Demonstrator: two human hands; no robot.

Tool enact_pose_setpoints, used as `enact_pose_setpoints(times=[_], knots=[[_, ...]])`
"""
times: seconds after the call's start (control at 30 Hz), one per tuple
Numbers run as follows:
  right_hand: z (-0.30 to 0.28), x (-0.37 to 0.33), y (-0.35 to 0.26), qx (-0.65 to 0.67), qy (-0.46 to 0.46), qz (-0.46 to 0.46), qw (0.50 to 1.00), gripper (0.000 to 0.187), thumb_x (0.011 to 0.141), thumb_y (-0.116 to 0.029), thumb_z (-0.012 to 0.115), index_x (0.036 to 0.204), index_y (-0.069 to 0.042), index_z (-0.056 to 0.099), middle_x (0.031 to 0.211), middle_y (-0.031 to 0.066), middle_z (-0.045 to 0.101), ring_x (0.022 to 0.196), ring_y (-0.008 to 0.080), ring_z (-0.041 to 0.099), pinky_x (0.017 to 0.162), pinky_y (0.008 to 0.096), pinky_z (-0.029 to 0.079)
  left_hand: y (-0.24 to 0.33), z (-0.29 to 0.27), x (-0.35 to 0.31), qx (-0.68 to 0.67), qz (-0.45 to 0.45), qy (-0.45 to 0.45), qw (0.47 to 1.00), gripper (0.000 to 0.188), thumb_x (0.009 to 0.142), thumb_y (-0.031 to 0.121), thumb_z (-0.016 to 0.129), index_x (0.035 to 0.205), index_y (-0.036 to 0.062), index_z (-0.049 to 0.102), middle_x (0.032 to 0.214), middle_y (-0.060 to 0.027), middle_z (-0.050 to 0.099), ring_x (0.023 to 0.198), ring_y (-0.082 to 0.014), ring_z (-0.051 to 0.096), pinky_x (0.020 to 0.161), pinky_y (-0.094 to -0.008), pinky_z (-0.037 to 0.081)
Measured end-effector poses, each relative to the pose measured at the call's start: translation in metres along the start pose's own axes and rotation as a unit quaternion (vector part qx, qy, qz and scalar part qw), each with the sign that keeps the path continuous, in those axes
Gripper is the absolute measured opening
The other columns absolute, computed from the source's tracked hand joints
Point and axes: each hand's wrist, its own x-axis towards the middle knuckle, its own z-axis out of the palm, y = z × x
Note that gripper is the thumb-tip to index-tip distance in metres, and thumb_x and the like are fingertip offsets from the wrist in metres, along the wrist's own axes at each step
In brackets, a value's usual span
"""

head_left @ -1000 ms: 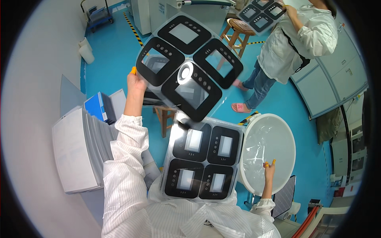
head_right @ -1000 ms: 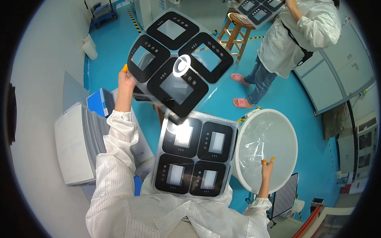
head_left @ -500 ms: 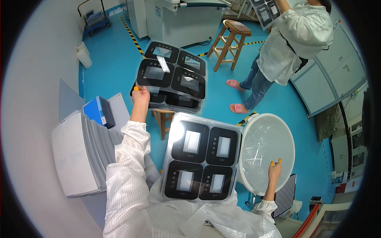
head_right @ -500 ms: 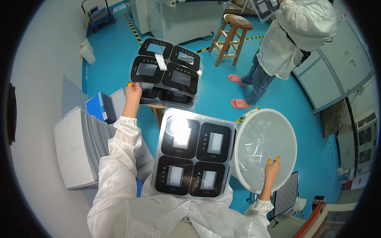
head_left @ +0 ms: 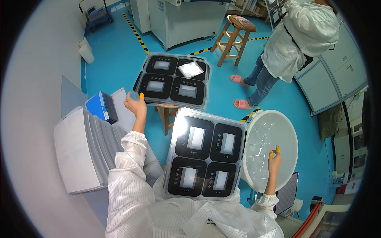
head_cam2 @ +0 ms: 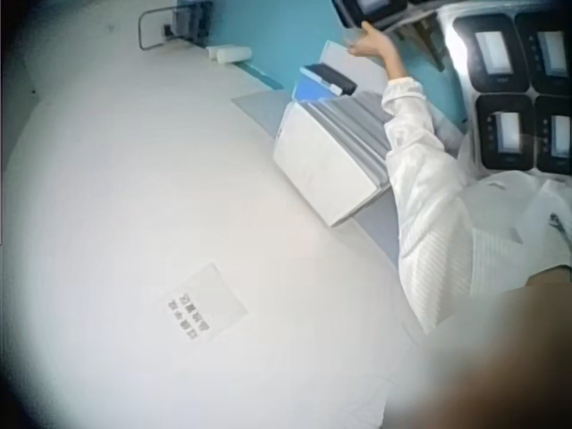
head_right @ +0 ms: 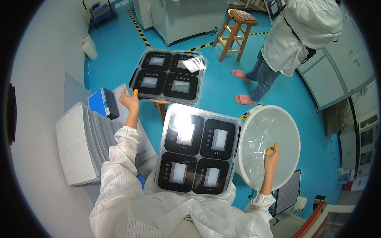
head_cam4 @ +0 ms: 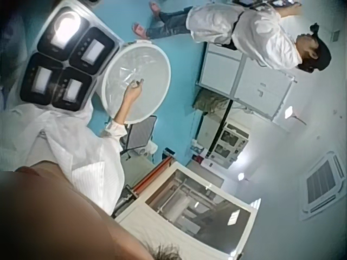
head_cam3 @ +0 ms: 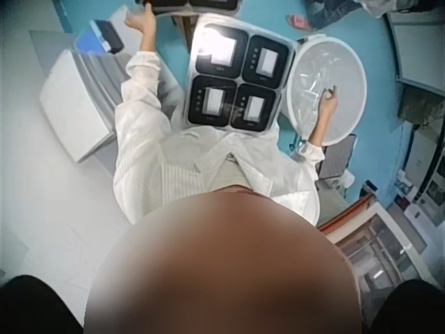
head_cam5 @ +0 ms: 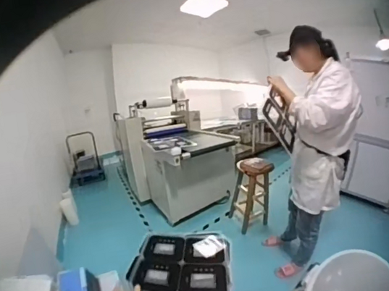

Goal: Cleaning and inspecting plastic electronics faceplates or panels using a damp cloth from a bucket.

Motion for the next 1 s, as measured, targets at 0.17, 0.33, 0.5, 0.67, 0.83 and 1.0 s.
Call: enact_pose_setpoints(times=[0.17, 0.33, 0.5, 0.67, 0.83, 1.0], knots=[[0.002, 0.008, -0.050, 0.053, 0.016, -0.061, 0.997, 0.040, 0.079, -0.007, 0.054, 0.119, -0.002, 0.047, 0.098, 0.0167, 0.058, 0.089, 0.0277, 0.056, 0.077, 0.0349, 0.042, -0.020, 0.003, -0.001, -0.036, -0.017, 0.060, 0.997, 0.064, 0.067, 0.009, 0.069, 0.122, -0.0001, 0.037, 0.119, -0.0192, 0.033, 0.111, -0.0351, 0.031, 0.095, -0.0418, 0.027], [0.008, 0.004, -0.115, 0.142, -0.037, -0.113, 0.983, 0.040, 0.079, -0.004, 0.054, 0.119, -0.008, 0.049, 0.101, 0.0122, 0.057, 0.092, 0.0257, 0.055, 0.080, 0.0331, 0.041, 0.006, -0.013, -0.019, -0.074, 0.195, 0.068, 0.976, 0.056, 0.069, 0.006, 0.065, 0.120, 0.0035, 0.040, 0.118, -0.0180, 0.036, 0.112, -0.0335, 0.032, 0.094, -0.0416, 0.027], [0.035, -0.006, -0.157, 0.175, -0.072, -0.232, 0.954, 0.037, 0.077, -0.001, 0.055, 0.113, -0.004, 0.051, 0.104, 0.0155, 0.055, 0.095, 0.0304, 0.054, 0.084, 0.0343, 0.041, 0.052, -0.043, -0.072, -0.229, 0.243, -0.304, 0.892, 0.026, 0.066, -0.006, 0.052, 0.088, 0.0037, 0.061, 0.091, -0.0099, 0.059, 0.090, -0.0266, 0.054, 0.080, -0.0342, 0.043], [0.051, -0.018, -0.193, 0.207, -0.124, -0.282, 0.928, 0.035, 0.072, 0.002, 0.057, 0.107, 0.000, 0.054, 0.105, 0.0183, 0.053, 0.103, 0.0325, 0.048, 0.089, 0.0366, 0.038, 0.052, -0.062, -0.099, -0.124, 0.387, -0.307, 0.861, 0.033, 0.061, -0.009, 0.054, 0.091, 0.0029, 0.060, 0.097, -0.0101, 0.057, 0.103, -0.0302, 0.047, 0.087, -0.0336, 0.039], [0.060, -0.021, -0.201, 0.193, -0.143, -0.316, 0.918, 0.034, 0.073, 0.002, 0.057, 0.107, -0.002, 0.054, 0.106, 0.0174, 0.054, 0.103, 0.0313, 0.049, 0.089, 0.0346, 0.038, 0.050, -0.066, -0.105, -0.094, 0.401, -0.284, 0.866, 0.034, 0.059, -0.009, 0.055, 0.091, 0.0014, 0.059, 0.103, -0.0107, 0.053, 0.111, -0.0329, 0.040, 0.093, -0.0388, 0.034], [0.074, -0.006, -0.209, 0.171, -0.135, -0.319, 0.922, 0.032, 0.075, -0.002, 0.057, 0.107, -0.002, 0.055, 0.104, 0.0177, 0.055, 0.099, 0.0318, 0.051, 0.085, 0.0342, 0.040, 0.049, -0.061, -0.101, -0.117, 0.387, -0.287, 0.868, 0.032, 0.062, -0.007, 0.053, 0.092, 0.0011, 0.059, 0.102, -0.0119, 0.054, 0.106, -0.0315, 0.045, 0.091, -0.0380, 0.037]])
